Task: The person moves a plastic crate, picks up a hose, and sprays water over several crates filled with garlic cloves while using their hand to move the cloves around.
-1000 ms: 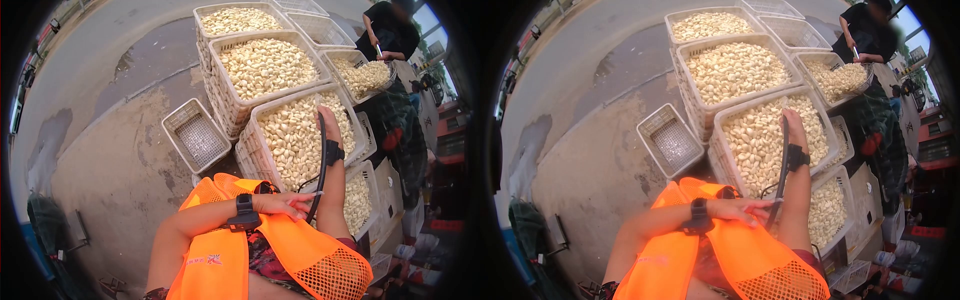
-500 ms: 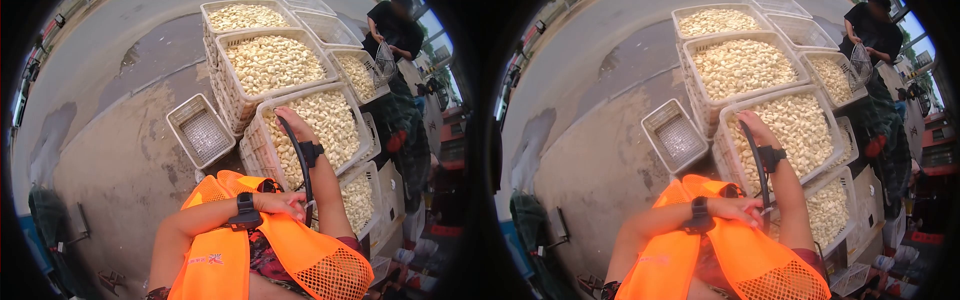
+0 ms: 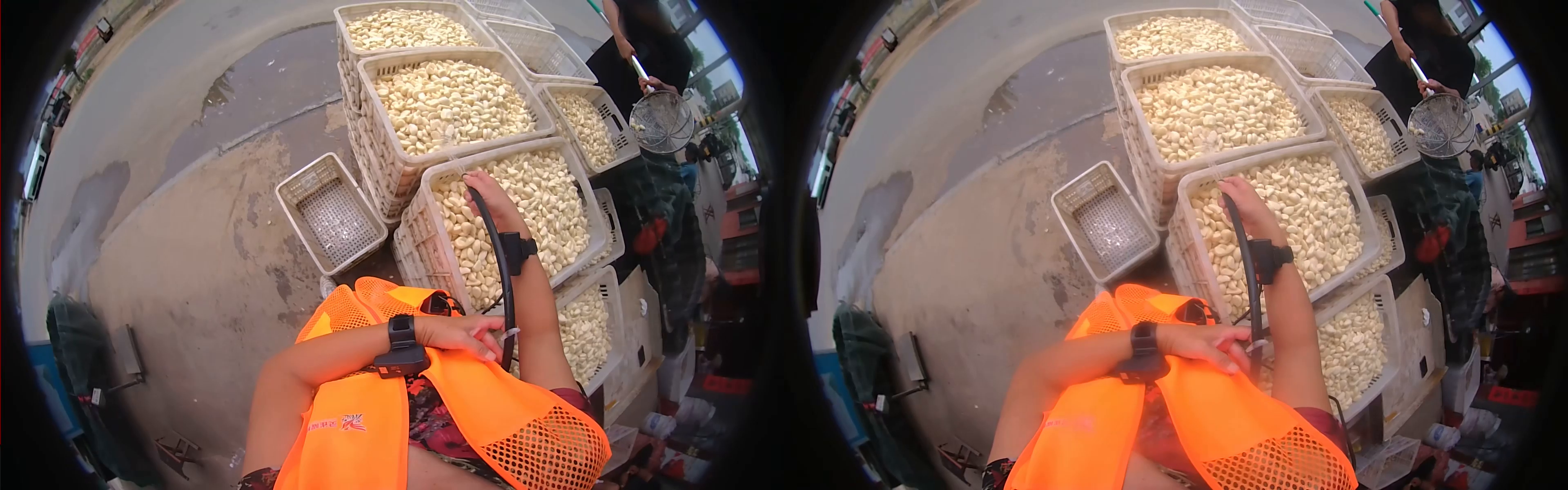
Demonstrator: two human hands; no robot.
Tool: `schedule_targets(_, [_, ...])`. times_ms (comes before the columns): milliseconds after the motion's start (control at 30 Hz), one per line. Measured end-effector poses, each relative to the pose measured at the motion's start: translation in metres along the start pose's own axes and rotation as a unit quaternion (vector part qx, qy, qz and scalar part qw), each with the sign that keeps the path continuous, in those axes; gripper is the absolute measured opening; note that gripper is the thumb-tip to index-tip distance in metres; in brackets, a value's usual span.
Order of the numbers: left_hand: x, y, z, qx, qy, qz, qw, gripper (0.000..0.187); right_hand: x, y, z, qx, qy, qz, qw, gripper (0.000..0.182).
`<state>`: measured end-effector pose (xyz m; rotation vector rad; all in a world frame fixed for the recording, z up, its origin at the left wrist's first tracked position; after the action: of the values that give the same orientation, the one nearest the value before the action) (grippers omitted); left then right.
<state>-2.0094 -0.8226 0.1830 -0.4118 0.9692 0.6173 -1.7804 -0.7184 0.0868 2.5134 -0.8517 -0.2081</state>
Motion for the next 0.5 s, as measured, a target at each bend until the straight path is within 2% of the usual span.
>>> schedule_targets(67, [-0.002, 0.002, 0.004, -0.002, -0.001, 0.024, 1.0, 0.054, -0.007, 0.001, -0.004, 0.002, 0.011, -0.007, 1.0, 0.024])
schedule_targets(200, [-0.002, 0.0, 0.003, -0.005, -0.002, 0.022, 1.0, 0.054, 0.011, 0.003, -0.004, 0.022, -0.002, 0.004, 1.0, 0.025])
schedule_targets(400, [-0.004, -0.003, 0.002, -0.01, 0.007, 0.016, 1.0, 0.055, 0.058, 0.011, -0.001, 0.043, -0.021, 0.092, 0.995, 0.023])
schedule_targets(500, [-0.001, -0.004, 0.002, -0.021, 0.001, 0.014, 1.0, 0.056, 0.047, 0.014, -0.018, 0.059, -0.026, 0.087, 0.994, 0.022])
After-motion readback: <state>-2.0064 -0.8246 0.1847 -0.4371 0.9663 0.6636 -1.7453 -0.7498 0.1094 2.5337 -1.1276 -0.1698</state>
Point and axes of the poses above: each hand's wrist, its own y-axis away from the middle knuckle, its own x-axis out of the back of the hand, z = x × y, the point moved 8 cm from there along -y, towards the middle knuckle, and after that the axes turned 12 degrees about y, right-handed, at the moved point
